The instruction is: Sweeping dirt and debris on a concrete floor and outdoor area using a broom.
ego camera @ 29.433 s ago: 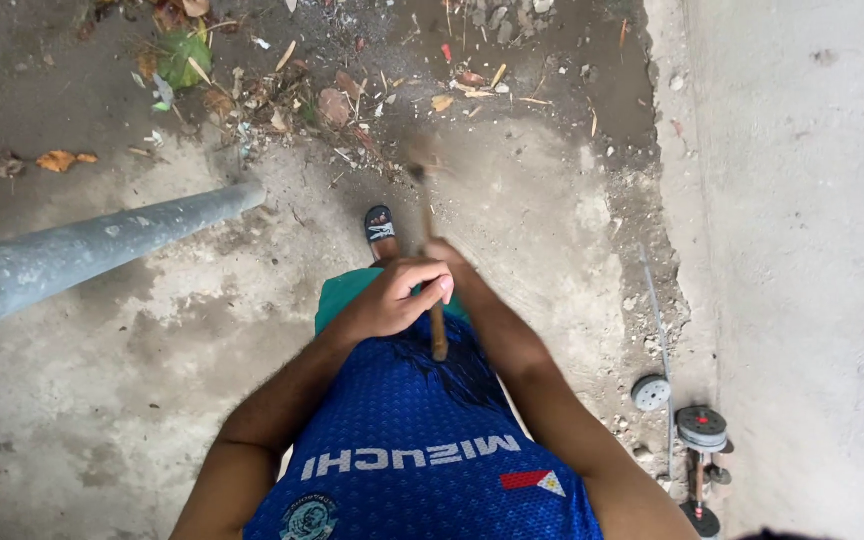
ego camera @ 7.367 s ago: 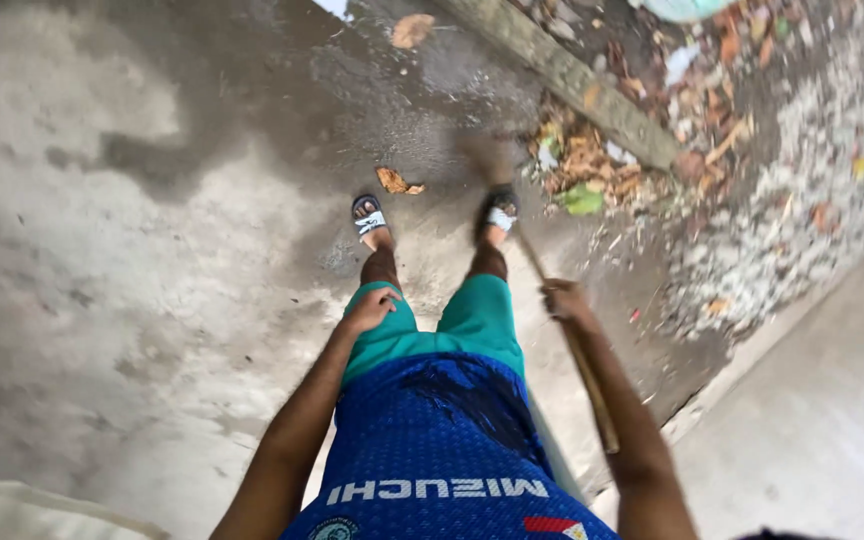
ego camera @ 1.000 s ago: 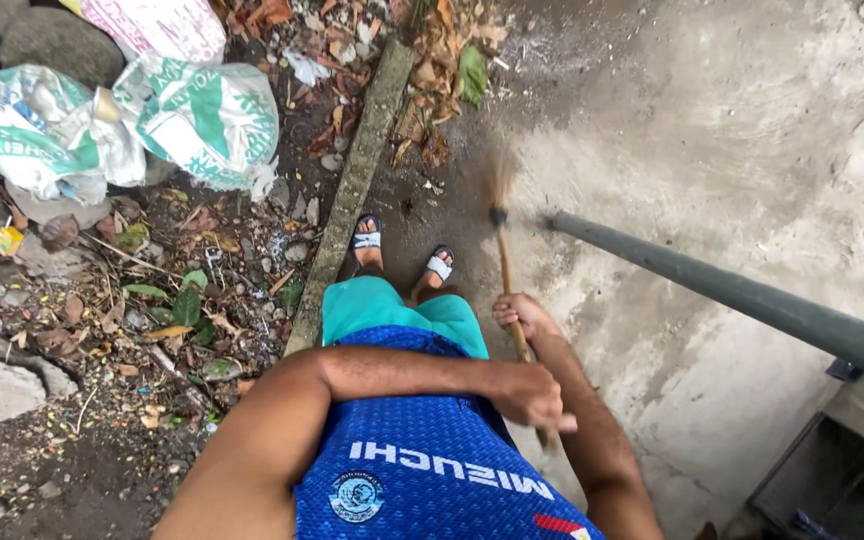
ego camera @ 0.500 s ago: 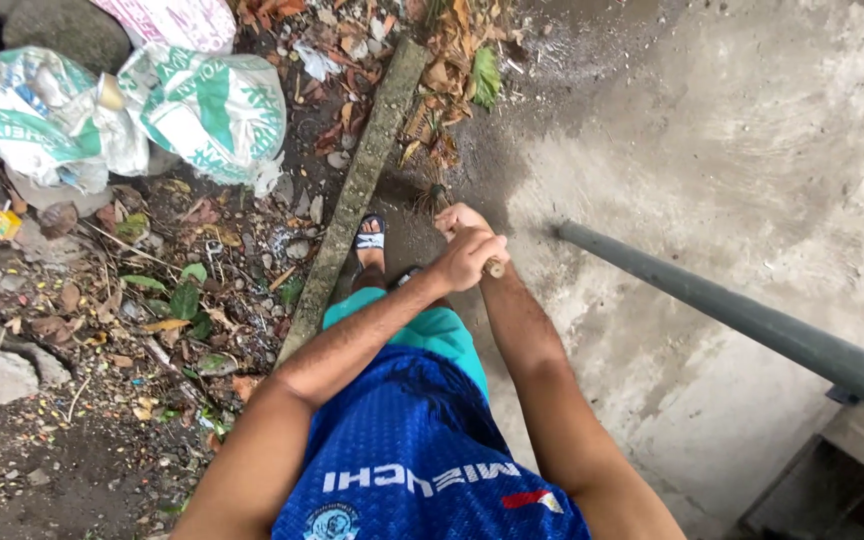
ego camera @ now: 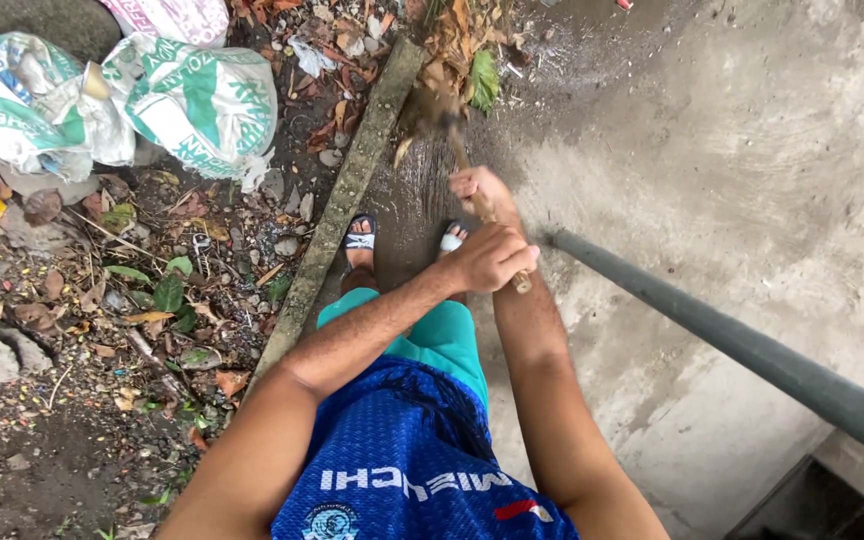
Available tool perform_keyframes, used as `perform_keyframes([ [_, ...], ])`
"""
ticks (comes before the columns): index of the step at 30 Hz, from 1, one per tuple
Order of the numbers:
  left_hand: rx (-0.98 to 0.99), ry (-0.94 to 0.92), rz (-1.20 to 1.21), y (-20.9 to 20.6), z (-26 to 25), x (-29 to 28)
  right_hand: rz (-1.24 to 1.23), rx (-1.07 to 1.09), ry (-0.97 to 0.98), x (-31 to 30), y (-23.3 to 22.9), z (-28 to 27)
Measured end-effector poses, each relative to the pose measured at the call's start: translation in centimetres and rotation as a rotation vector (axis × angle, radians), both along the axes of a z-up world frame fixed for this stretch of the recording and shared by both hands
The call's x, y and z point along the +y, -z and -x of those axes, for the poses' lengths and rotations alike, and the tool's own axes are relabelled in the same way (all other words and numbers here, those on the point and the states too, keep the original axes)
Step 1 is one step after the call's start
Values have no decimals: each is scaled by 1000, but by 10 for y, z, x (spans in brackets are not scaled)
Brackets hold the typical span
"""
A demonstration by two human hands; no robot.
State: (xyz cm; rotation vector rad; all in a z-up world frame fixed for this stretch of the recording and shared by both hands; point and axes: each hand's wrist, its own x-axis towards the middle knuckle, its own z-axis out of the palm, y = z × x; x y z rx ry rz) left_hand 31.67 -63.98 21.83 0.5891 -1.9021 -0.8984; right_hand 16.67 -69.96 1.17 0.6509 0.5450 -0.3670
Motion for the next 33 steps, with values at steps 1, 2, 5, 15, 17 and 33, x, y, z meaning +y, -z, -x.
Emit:
perform_keyframes([
  [1, 15, -15, 64, 1, 7, -2, 188, 259, -132, -13, -16, 1],
  [2, 28, -35, 134, 2, 15, -7, 383, 516, -265, -30, -31, 1],
  [5, 25, -32, 23, 16, 41, -26, 430, 541, -284, -65, -24, 25],
  [15, -36, -206, -64, 7, 155, -104, 400, 249, -363, -159, 14, 116],
  [17, -37, -210, -167, 7, 179, -118, 343, 253, -347, -172, 15, 132],
  [33, -231, -231, 71, -107, 276, -122, 842, 443, -497, -235, -143, 164],
])
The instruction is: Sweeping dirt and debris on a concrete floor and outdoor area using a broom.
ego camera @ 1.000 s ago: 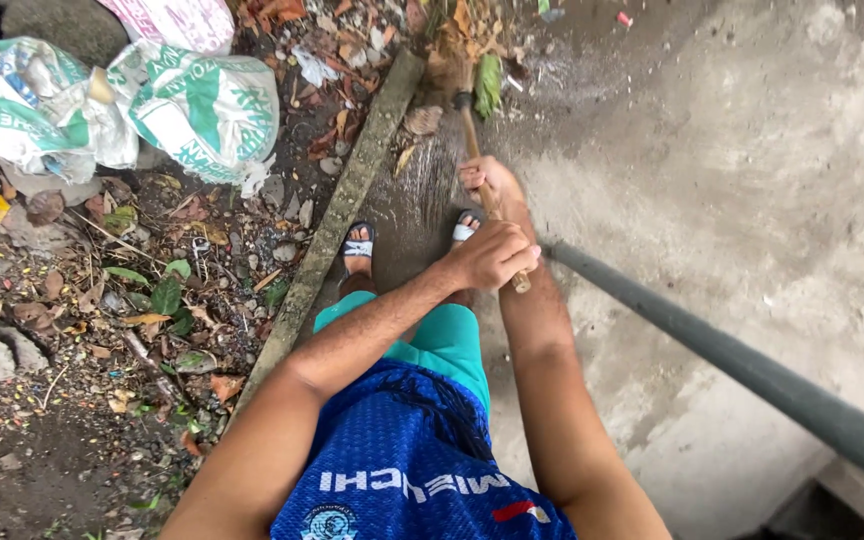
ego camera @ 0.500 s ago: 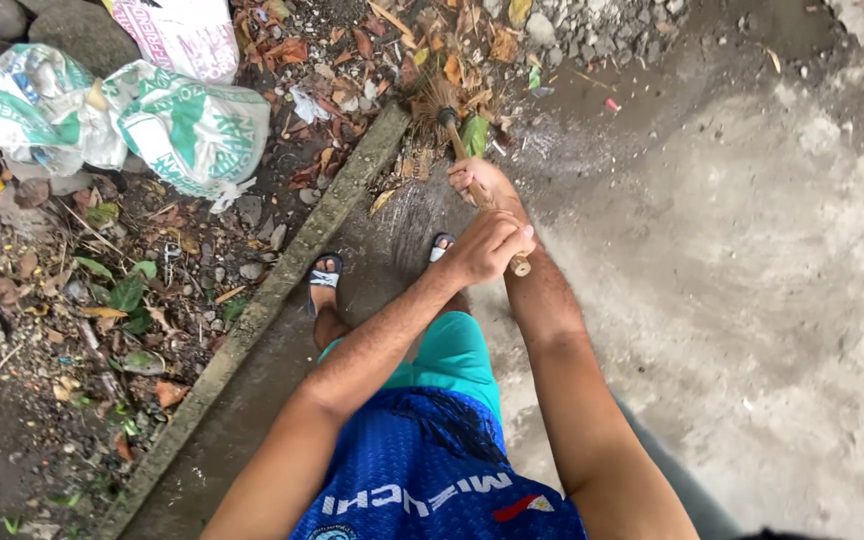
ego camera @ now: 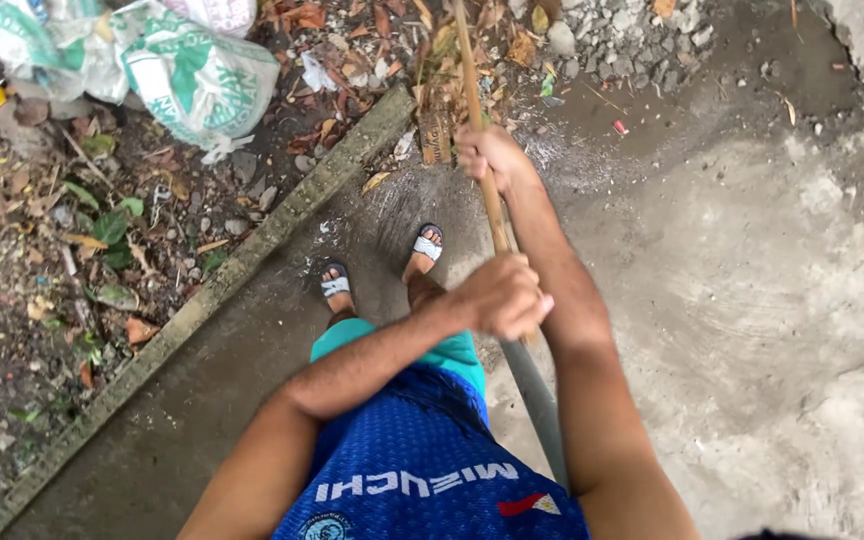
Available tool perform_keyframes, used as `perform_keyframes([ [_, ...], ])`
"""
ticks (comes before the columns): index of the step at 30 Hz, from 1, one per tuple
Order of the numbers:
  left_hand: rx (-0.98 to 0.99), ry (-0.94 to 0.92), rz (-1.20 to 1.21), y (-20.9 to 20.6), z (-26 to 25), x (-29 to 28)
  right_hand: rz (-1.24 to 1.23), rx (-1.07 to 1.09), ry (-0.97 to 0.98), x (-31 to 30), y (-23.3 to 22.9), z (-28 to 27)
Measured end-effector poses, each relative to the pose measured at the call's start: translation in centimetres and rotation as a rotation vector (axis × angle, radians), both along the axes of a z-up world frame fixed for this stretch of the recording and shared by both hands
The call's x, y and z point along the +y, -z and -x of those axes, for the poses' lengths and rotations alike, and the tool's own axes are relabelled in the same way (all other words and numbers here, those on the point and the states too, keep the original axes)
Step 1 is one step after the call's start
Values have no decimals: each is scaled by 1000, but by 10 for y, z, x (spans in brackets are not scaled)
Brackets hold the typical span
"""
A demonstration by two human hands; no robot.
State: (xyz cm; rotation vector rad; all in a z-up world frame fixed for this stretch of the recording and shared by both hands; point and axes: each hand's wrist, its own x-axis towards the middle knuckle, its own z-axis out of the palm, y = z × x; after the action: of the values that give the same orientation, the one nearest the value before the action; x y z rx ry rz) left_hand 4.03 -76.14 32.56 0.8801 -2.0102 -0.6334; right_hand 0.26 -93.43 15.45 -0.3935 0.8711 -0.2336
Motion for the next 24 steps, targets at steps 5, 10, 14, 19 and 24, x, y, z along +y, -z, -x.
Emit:
perform_keyframes([
  [5, 45, 168, -340, -59, 10, 36, 72, 207, -124, 71, -31, 24],
  [10, 68, 377, -624, -68, 26, 83, -255, 212, -232, 193, 38, 75],
  [14, 51, 424, -766, -30, 34, 115, -711, -88, -279, 286, 126, 79],
  [19, -26, 374, -814, 26, 16, 108, -718, -260, -337, 298, 103, 37],
  [24, -245, 305, -1077, 88, 13, 89, -919, -399, -47, 287, 219, 67],
])
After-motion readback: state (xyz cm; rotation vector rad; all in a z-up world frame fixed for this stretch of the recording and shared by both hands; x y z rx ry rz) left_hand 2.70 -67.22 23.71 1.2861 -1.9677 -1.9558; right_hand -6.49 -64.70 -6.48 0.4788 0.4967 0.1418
